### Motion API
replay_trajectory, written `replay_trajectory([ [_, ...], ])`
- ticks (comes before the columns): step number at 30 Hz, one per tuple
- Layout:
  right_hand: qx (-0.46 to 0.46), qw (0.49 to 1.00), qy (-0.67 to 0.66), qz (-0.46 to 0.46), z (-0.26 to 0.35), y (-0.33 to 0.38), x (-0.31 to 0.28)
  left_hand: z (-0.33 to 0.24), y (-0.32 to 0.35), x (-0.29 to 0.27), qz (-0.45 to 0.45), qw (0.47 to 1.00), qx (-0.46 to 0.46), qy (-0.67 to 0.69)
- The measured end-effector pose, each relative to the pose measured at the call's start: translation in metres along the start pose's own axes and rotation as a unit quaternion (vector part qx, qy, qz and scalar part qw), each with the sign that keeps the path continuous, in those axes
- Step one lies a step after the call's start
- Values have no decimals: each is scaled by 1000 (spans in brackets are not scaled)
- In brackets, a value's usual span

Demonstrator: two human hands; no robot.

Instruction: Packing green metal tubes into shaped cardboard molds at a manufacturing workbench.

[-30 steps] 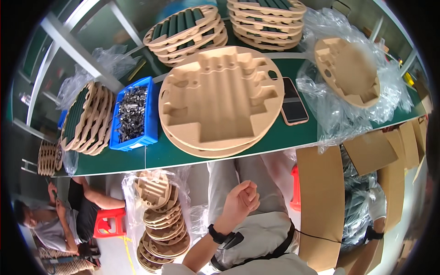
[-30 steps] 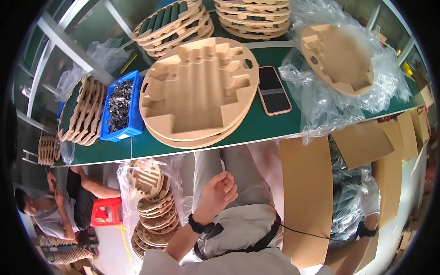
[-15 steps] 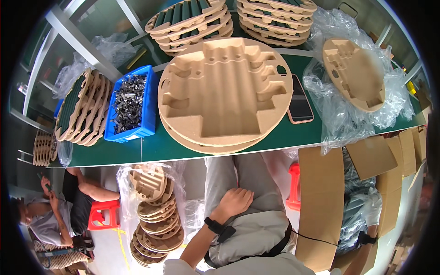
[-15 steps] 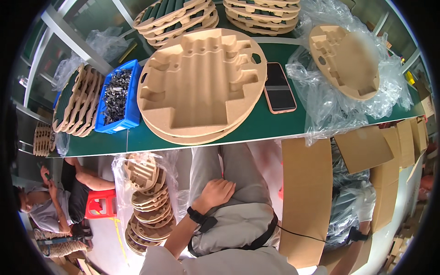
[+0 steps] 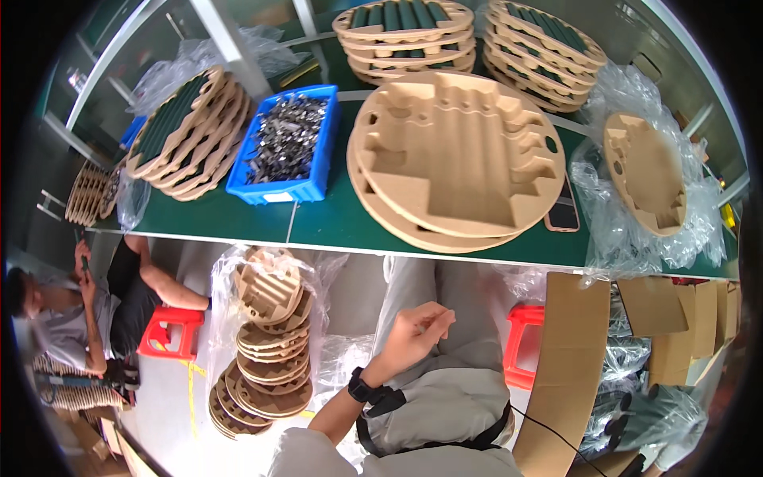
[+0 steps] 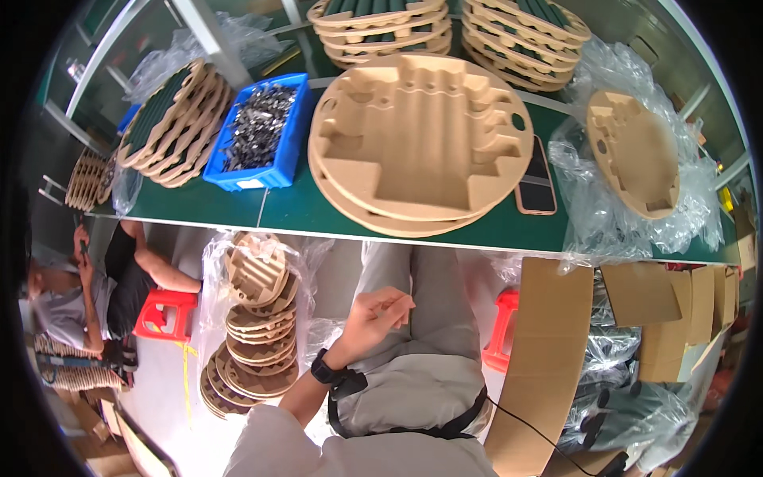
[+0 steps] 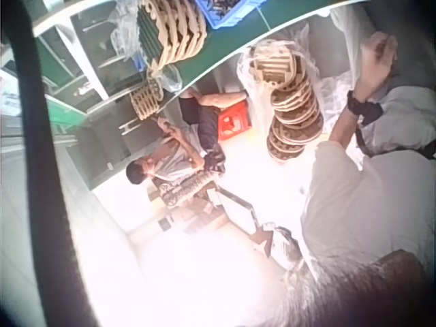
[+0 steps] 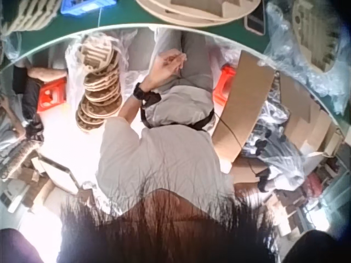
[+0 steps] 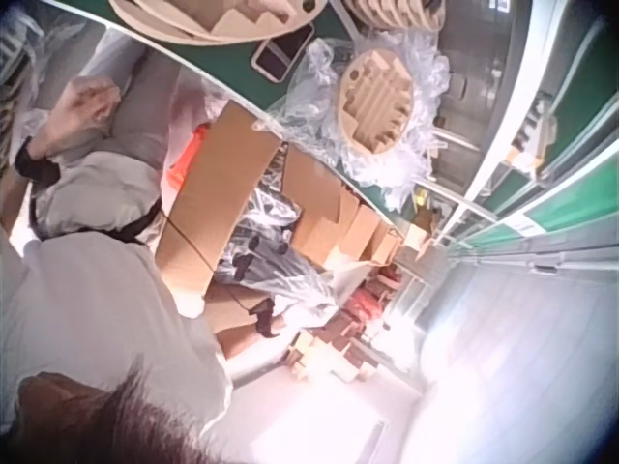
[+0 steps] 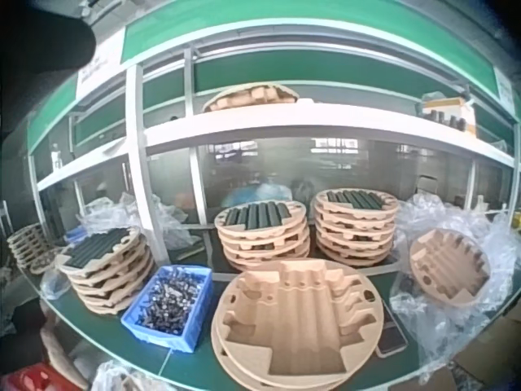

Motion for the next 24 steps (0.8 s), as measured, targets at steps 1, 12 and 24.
replay_trajectory([
  [1, 6, 1000, -24, 11, -13, 15, 42, -27, -5, 23, -12, 984, 32, -173],
  [12, -353, 853, 26, 384, 604, -80, 488, -210, 109, 59, -158, 840, 299, -424],
  [24, -424, 663, 161, 596, 609, -28, 644, -235, 122, 81, -227, 765, 402, -450],
])
Point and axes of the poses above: each hand's wrist, its own y-axis away from the middle knuckle, its own x-axis out of the palm, z = x × y, the point moved 10 cm from there along -y, towards the middle knuckle, and after that the axes turned 14 degrees about z, right-handed, at the moved point
